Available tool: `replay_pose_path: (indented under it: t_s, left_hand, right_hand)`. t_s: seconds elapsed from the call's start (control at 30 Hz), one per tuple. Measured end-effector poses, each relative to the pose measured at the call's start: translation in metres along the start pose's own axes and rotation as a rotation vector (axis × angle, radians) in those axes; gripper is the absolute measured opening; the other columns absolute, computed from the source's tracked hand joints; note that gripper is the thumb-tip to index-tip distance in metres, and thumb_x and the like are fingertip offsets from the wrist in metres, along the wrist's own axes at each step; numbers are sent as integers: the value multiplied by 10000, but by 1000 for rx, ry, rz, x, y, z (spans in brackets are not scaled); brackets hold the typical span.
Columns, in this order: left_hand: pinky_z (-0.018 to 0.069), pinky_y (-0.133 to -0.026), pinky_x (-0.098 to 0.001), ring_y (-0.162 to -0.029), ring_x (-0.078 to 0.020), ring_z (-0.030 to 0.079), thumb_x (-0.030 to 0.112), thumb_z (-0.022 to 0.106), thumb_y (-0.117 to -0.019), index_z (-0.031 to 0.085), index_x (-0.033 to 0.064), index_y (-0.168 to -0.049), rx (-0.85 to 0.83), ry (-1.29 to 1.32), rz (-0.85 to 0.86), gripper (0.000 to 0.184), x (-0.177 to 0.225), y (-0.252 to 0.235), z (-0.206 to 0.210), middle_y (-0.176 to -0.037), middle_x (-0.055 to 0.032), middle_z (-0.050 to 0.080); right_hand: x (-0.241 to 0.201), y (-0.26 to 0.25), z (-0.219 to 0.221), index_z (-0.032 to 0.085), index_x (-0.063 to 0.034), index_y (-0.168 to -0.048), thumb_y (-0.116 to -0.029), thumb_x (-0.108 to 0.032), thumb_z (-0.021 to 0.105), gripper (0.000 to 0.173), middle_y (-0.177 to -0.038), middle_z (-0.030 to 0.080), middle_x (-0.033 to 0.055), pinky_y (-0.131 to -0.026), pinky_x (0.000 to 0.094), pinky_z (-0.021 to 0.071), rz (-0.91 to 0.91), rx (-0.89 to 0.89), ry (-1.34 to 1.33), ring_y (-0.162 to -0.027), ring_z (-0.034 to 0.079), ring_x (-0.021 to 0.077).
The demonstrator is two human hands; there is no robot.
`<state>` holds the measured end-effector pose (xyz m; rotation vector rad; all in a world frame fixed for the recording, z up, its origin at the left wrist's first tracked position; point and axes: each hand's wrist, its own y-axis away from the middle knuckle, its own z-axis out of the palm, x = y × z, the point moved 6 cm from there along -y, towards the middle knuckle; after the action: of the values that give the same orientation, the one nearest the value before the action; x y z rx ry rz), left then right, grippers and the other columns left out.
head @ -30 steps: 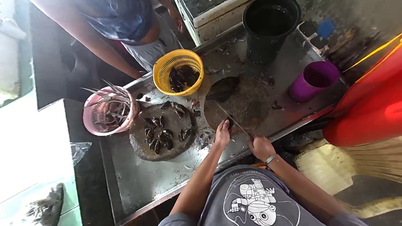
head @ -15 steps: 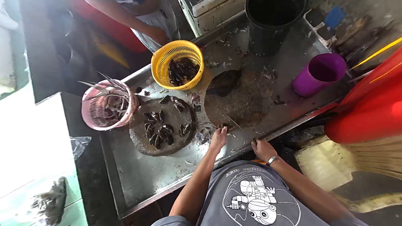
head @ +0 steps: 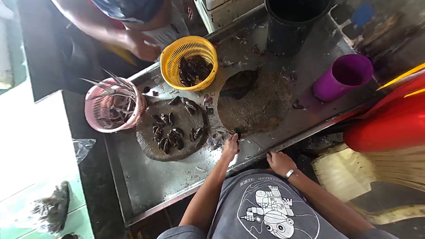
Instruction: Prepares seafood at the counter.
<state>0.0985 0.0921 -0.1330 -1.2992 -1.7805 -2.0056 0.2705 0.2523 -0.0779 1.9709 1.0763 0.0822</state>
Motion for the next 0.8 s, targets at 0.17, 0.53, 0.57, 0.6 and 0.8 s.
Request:
replay_pose_path:
  t_s: [0.17, 0.53, 0.57, 0.6, 0.8]
  left_hand:
    - [345, -462, -260, -474, -102, 370, 435, 320, -1131, 611, 118, -1020, -7, 0, 16, 445, -2, 0, 0, -590, 44, 370]
    - [360, -483, -283, -498, -123, 398, 445, 328, -1128, 617, 110, -1052, 21, -4, 16, 449, -3, -1, 4, -610, 25, 398]
    - [359, -480, -279, -495, -120, 399, 441, 323, -1130, 624, 107, -1055, 22, 0, 17, 456, -2, -2, 3, -608, 27, 405]
    - [365, -471, -269, -487, -113, 404, 444, 321, -1130, 624, 110, -1054, 18, -6, 21, 457, -5, 0, 1, -603, 29, 418]
    - [383, -502, -293, -515, -123, 409, 449, 311, -1131, 618, 110, -1086, 17, -56, 31, 459, -1, -2, 2, -640, 22, 418]
  right_hand:
    - [-3, 13, -6, 606, -133, -1340, -1104, -433, 309, 484, -1108, 725, 185, -893, 582, 547, -22, 52, -3, -1088, 700, 386]
    - [5, 12, -5, 631, -114, -1305, -1102, -425, 325, 480, -1120, 722, 190, -893, 595, 545, 25, -1, -29, -1098, 695, 387]
    - [2, 15, -7, 634, -117, -1291, -1102, -431, 323, 480, -1099, 726, 184, -882, 587, 549, 15, 20, -23, -1081, 701, 382]
    - [0, 18, -6, 630, -122, -1293, -1101, -433, 319, 480, -1086, 728, 180, -874, 581, 552, 11, 25, -19, -1071, 706, 378]
    - [-3, 20, -18, 638, -97, -1269, -1106, -426, 316, 487, -1096, 718, 196, -875, 595, 545, 26, 13, -7, -1078, 697, 389]
